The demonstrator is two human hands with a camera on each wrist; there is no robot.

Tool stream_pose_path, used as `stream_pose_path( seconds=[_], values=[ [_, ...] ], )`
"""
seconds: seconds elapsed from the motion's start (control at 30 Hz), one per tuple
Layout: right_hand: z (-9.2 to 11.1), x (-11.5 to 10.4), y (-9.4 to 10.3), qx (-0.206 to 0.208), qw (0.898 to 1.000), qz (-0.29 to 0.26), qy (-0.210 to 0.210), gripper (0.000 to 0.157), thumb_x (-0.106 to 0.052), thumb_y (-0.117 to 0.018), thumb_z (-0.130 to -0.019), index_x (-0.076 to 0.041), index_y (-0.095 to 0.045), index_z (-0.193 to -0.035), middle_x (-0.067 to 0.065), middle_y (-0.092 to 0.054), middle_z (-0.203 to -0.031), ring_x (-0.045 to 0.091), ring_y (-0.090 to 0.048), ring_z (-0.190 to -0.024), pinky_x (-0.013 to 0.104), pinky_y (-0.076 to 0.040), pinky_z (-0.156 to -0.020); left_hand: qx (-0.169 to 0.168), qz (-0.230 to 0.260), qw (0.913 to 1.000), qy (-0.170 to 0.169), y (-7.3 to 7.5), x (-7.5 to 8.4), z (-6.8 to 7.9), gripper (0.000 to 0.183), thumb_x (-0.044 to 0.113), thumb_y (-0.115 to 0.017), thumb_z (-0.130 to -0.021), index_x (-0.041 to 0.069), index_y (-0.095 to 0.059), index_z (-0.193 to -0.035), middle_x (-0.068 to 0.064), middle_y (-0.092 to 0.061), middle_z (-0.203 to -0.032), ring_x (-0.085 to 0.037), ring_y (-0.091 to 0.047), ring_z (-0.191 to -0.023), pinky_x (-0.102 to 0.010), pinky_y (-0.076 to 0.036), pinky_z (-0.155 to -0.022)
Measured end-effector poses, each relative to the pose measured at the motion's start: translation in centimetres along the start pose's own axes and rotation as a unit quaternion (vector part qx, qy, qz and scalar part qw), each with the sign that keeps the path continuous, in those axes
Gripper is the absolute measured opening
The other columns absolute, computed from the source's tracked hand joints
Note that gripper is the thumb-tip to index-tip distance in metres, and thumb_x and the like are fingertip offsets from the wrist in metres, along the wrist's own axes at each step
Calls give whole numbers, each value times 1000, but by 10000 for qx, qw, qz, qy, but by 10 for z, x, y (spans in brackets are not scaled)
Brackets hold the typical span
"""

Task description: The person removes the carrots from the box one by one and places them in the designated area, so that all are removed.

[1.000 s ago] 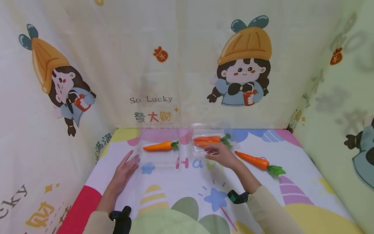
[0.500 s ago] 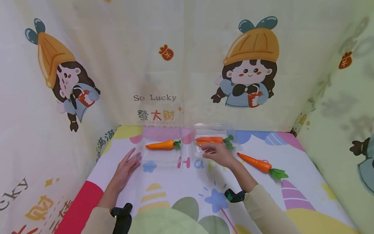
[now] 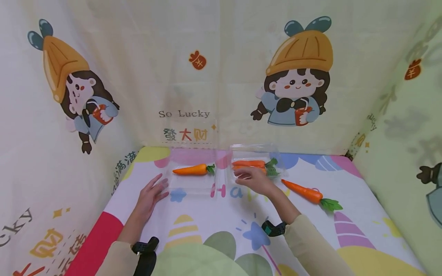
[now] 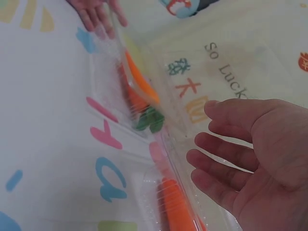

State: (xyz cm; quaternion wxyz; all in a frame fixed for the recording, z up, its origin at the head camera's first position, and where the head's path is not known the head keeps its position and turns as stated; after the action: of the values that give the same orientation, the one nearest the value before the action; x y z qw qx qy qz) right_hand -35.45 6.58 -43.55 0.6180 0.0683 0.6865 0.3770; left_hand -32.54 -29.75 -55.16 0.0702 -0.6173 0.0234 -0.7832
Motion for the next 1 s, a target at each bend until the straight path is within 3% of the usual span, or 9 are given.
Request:
stream_pose_path(
  seconds=[0.43,1.0],
  values=[
    [-6,-8,-7,-58,9998,141,138,31,-22,-68,-90,-13,-67,-121,10,-68,-120,23,-65,-108,37,-57,-91,-124,452,9987,191,-2,-2,5,56,29,-50,-101,30,-28,-153,-5,-33,-158,-15,-48,-134,-29,-52,-97],
    [-16,-16,-20,-142,9997,183,41,28,-23,-68,-91,-19,-68,-118,4,-69,-116,20,-65,-108,35,-58,-90,-161,488,9985,170,0,-3,21,57,30,-50,-101,28,-26,-153,-5,-32,-158,-16,-45,-137,-30,-52,-98]
  ],
)
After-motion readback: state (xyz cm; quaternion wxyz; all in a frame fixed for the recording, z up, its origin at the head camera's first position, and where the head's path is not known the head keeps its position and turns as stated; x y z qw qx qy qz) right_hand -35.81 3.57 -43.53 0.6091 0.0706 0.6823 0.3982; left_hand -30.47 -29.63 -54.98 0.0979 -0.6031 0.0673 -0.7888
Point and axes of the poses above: each hand's wrist, its own z-axis away from the middle knuckle, its own y-axis out of the back of the hand, x = y × z, the point moved 10 cm from there along -z, towards the middle knuckle
